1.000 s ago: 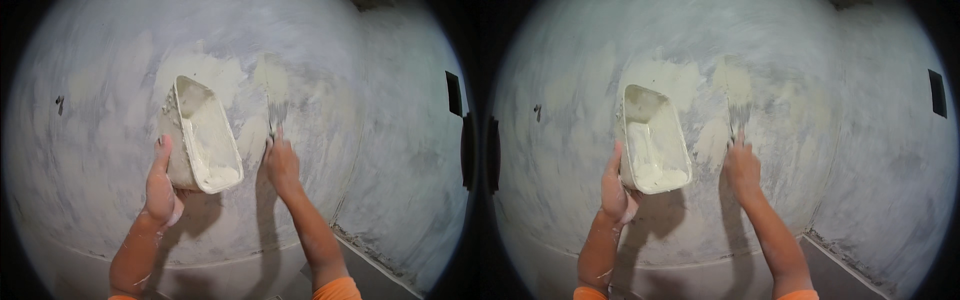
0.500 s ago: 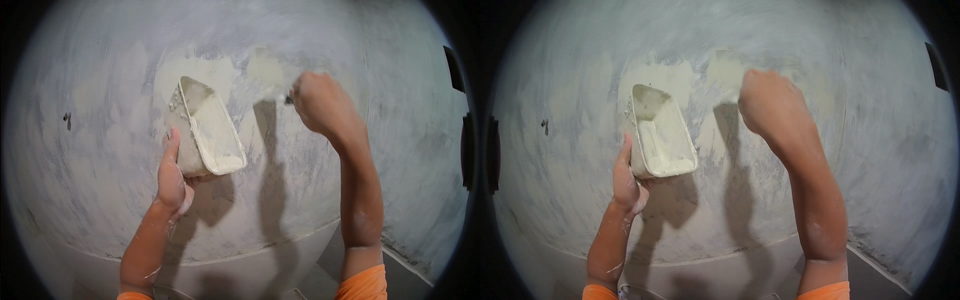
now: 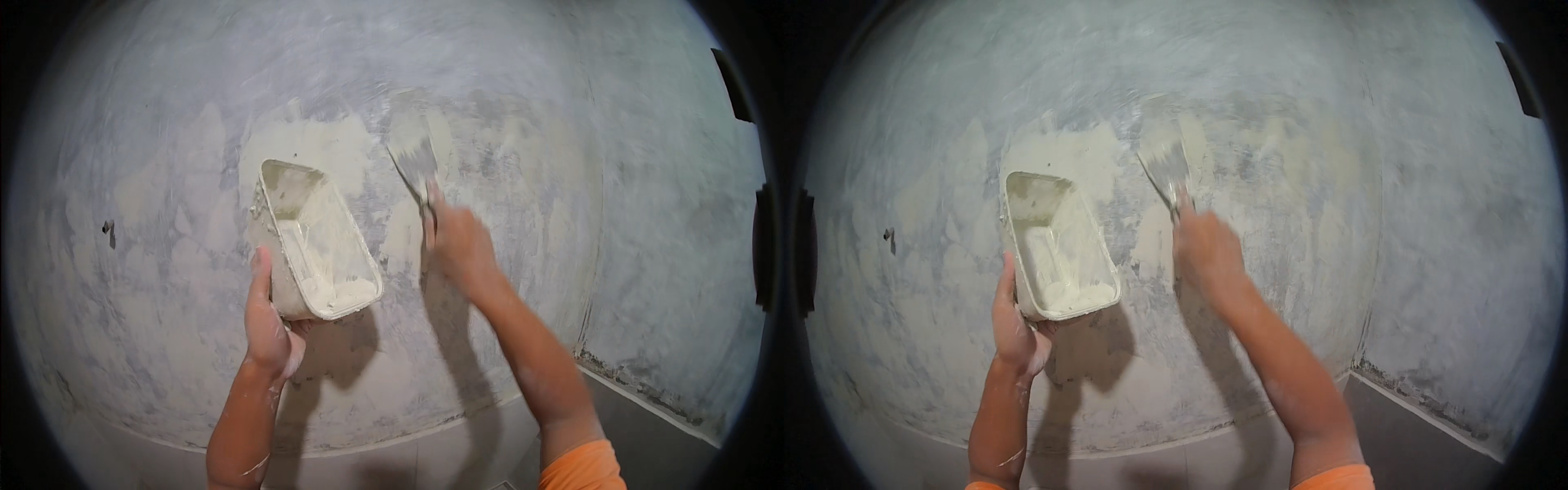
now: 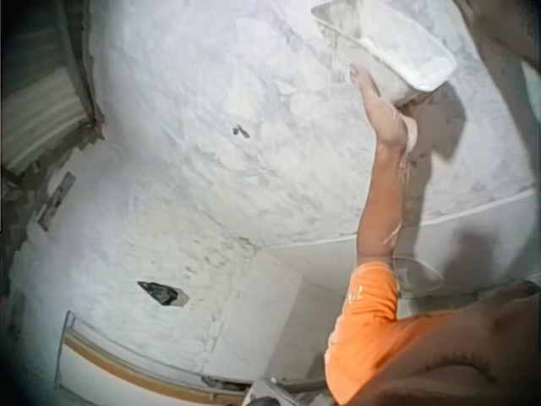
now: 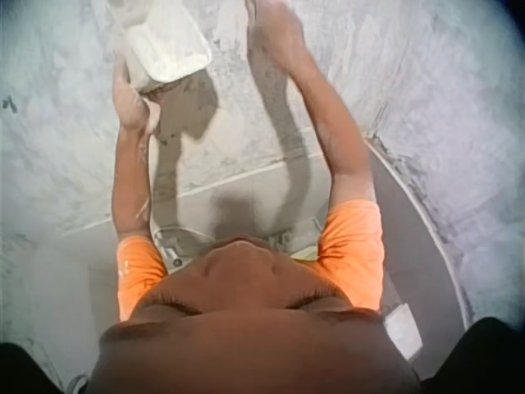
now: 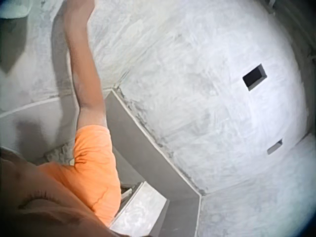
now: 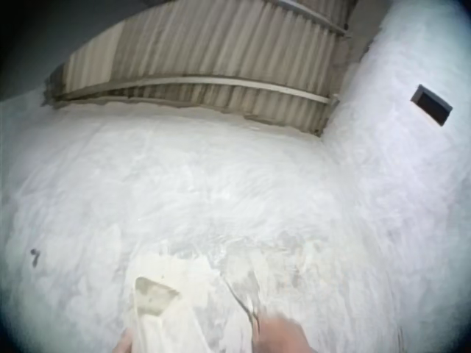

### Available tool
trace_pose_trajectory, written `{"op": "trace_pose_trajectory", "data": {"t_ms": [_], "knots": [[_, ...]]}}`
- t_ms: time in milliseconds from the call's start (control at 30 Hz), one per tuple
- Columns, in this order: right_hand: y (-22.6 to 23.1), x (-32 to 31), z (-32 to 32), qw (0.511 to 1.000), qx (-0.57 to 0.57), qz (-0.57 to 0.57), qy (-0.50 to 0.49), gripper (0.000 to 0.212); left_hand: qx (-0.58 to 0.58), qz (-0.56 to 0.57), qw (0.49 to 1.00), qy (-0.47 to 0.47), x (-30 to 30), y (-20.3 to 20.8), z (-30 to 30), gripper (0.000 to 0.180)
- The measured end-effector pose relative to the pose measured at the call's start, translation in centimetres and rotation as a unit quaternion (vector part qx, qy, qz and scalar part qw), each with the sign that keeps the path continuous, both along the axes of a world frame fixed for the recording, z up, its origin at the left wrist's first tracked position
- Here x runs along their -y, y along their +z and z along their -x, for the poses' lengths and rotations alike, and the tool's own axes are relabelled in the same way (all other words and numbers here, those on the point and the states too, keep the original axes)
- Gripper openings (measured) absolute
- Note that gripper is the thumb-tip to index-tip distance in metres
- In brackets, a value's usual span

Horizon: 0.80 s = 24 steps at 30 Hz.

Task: The person applies plaster to a wall using a spatula, scooping the material from a small plastic container and smoothing it over the surface.

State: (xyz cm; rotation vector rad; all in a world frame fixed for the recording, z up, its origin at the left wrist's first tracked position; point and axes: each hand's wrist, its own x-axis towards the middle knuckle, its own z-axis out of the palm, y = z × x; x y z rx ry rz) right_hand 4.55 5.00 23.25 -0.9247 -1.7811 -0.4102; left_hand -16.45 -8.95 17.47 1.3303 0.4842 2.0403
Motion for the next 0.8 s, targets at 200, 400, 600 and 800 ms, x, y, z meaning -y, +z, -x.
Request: {"op": "trace_pose_trajectory", "data": {"t_ms": [200,400,600,800], "knots": [[-9.4,4.5,-2.6,0.992,0.034,0.119,-0.032,0.042,-0.005,0.014,1.0,-0.01,0.5,-0.2,0.4,0.07],[-0.5,7.6,-4.9,0.999,0.01,0.035,0.006,0.031,-0.013,0.02,1.0,0.007,2.1,1.0,-0.8,0.068],[4.7,1.4,0.1,0.998,0.013,-0.061,-0.026,0.036,0.044,0.009,0.999,0.012,0.9,0.2,-2.1,0.064],[-6.9,1.8,0.8,0.991,0.072,0.117,-0.006,0.062,0.078,0.007,0.997,0.0,1.7,-0.1,-1.7,0.063]]}}
